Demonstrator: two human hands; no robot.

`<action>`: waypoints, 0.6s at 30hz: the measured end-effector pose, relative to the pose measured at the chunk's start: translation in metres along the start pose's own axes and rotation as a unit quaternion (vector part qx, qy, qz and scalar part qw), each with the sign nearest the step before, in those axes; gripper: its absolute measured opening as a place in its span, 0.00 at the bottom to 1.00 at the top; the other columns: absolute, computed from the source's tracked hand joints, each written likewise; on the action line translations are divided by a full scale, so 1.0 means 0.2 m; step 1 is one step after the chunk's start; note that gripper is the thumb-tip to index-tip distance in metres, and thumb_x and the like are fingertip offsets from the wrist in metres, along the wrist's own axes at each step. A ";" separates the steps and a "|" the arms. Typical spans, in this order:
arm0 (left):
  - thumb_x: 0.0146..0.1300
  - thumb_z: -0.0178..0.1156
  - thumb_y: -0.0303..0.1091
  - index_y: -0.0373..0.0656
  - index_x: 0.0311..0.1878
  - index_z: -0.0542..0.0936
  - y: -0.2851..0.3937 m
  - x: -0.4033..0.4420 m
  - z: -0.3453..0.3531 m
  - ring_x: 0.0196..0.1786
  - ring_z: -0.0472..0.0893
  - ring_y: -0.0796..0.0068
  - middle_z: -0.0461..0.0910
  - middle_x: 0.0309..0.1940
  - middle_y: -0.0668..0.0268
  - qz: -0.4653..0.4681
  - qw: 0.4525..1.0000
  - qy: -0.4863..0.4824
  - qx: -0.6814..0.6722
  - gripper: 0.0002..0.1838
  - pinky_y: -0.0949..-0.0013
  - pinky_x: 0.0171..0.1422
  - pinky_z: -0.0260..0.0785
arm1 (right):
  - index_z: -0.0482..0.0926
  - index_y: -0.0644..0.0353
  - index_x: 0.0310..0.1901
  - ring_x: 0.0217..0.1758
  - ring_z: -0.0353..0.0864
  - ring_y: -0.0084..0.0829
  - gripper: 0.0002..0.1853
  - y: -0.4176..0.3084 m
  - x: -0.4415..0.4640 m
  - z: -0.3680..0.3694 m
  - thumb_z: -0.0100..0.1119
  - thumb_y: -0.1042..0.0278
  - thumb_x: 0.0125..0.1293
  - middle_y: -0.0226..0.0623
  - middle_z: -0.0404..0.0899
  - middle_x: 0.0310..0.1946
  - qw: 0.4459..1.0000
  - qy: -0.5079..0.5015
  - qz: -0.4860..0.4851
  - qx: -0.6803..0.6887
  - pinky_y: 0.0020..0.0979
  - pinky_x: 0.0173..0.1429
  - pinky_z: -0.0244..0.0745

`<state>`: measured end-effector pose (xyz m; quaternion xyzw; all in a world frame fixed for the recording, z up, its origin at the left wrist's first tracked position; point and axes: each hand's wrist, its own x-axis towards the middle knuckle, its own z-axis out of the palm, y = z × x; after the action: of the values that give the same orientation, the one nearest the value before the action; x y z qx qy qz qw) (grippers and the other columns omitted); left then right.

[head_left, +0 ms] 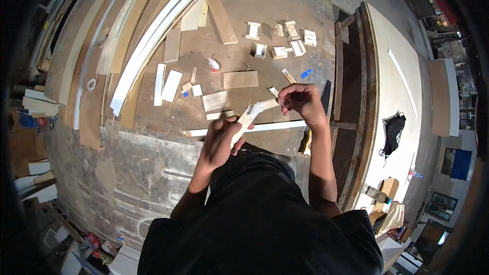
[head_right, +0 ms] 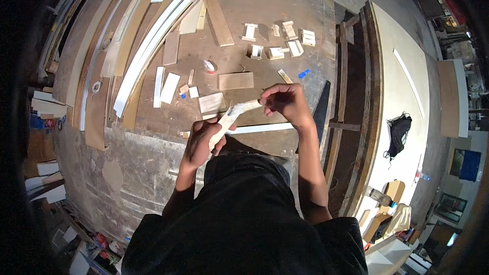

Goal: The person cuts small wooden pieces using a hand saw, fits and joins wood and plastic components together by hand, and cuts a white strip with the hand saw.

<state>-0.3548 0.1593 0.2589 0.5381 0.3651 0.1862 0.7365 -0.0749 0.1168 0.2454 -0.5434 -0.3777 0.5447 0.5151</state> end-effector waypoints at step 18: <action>0.77 0.48 0.41 0.27 0.54 0.83 -0.27 0.02 -0.15 0.23 0.73 0.80 0.81 0.28 0.64 0.132 0.988 0.055 0.056 0.24 0.72 0.28 0.65 | 0.86 0.70 0.43 0.30 0.86 0.27 0.10 0.14 0.19 0.10 0.62 0.91 0.64 0.39 0.87 0.33 0.999 -0.021 0.035 -0.010 0.29 0.37 0.85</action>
<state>-0.3802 0.1632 0.2028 0.6110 0.3405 0.2904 0.6530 -0.0947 0.1524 0.2136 -0.5497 -0.3747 0.5701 0.4822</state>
